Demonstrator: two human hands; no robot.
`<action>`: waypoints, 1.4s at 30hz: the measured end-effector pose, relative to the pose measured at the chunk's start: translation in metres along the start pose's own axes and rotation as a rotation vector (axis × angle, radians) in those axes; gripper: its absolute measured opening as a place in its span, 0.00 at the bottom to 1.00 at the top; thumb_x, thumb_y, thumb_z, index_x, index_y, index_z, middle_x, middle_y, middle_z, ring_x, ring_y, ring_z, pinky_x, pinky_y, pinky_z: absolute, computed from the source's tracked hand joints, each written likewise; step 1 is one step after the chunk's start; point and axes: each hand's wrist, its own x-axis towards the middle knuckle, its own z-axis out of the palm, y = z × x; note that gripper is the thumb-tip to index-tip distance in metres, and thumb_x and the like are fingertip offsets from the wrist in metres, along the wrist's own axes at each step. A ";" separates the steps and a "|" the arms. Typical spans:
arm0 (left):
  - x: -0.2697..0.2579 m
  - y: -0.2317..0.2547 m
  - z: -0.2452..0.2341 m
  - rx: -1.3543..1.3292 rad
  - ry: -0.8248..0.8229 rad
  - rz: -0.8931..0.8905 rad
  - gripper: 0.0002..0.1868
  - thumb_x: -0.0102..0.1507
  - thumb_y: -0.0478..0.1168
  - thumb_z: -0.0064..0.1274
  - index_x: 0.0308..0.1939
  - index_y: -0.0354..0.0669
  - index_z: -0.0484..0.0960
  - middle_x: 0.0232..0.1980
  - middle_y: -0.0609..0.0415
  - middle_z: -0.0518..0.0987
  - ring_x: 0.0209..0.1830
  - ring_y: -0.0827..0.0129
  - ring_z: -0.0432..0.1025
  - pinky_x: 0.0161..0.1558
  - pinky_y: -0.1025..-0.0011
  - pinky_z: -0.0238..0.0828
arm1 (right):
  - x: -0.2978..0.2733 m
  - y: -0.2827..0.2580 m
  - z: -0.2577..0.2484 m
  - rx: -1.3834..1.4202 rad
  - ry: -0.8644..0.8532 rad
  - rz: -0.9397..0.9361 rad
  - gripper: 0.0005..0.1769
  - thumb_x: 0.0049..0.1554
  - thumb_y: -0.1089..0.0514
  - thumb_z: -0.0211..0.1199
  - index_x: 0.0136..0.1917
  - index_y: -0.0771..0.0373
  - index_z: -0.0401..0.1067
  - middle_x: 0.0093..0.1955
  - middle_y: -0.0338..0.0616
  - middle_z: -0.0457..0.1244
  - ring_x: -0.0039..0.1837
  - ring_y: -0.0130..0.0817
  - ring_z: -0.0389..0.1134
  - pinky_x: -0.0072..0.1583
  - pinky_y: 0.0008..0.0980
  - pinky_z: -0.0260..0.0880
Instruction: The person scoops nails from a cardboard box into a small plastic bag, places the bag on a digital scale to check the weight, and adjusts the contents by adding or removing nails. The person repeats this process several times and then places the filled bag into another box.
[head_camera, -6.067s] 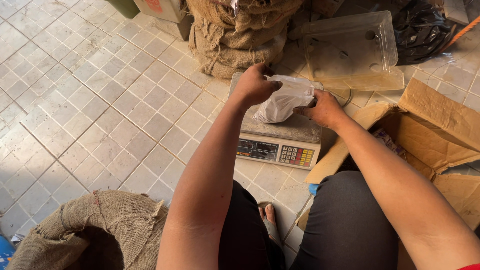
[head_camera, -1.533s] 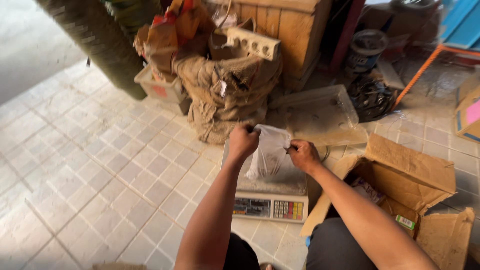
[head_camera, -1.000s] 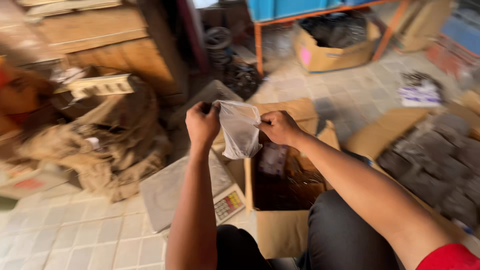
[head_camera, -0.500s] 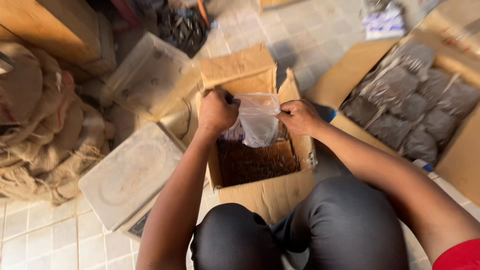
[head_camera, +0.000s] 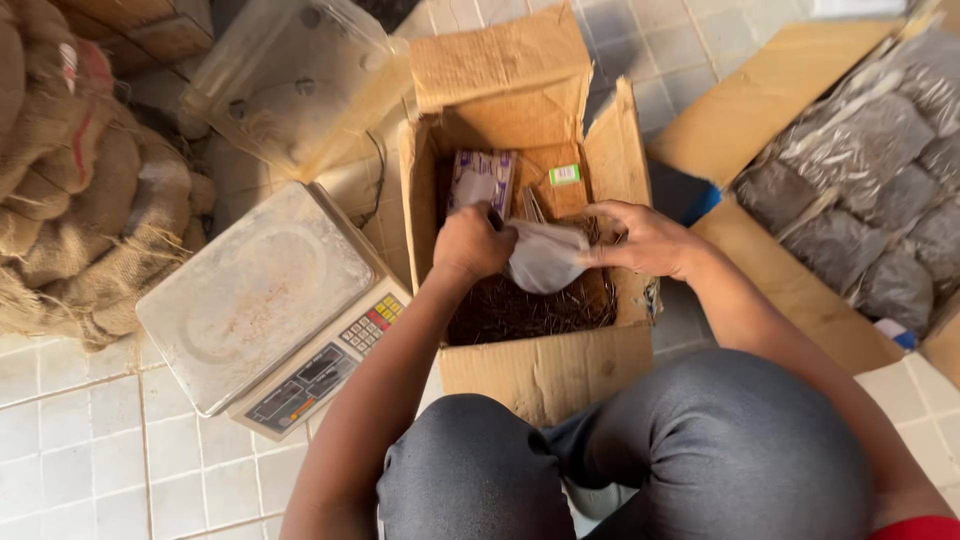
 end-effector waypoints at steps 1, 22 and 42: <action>0.001 0.000 0.004 -0.002 0.018 0.008 0.20 0.52 0.48 0.44 0.42 0.40 0.77 0.41 0.40 0.77 0.46 0.48 0.71 0.48 0.57 0.69 | -0.004 -0.015 0.003 -0.009 0.009 -0.015 0.40 0.39 0.46 0.69 0.62 0.62 0.63 0.38 0.50 0.64 0.42 0.42 0.65 0.42 0.39 0.62; 0.010 -0.024 -0.008 -0.234 -0.068 -0.060 0.16 0.47 0.36 0.51 0.39 0.38 0.77 0.18 0.50 0.74 0.16 0.66 0.73 0.27 0.72 0.72 | -0.004 -0.053 0.029 -0.301 0.195 0.109 0.11 0.48 0.58 0.55 0.30 0.64 0.73 0.27 0.51 0.63 0.31 0.40 0.65 0.33 0.32 0.63; -0.045 -0.027 0.001 -0.940 -0.044 0.190 0.15 0.47 0.25 0.56 0.38 0.24 0.74 0.33 0.37 0.73 0.37 0.59 0.68 0.40 0.62 0.70 | -0.011 0.004 0.013 0.422 0.086 -0.078 0.24 0.48 0.55 0.62 0.51 0.76 0.67 0.36 0.51 0.56 0.38 0.37 0.57 0.34 0.31 0.63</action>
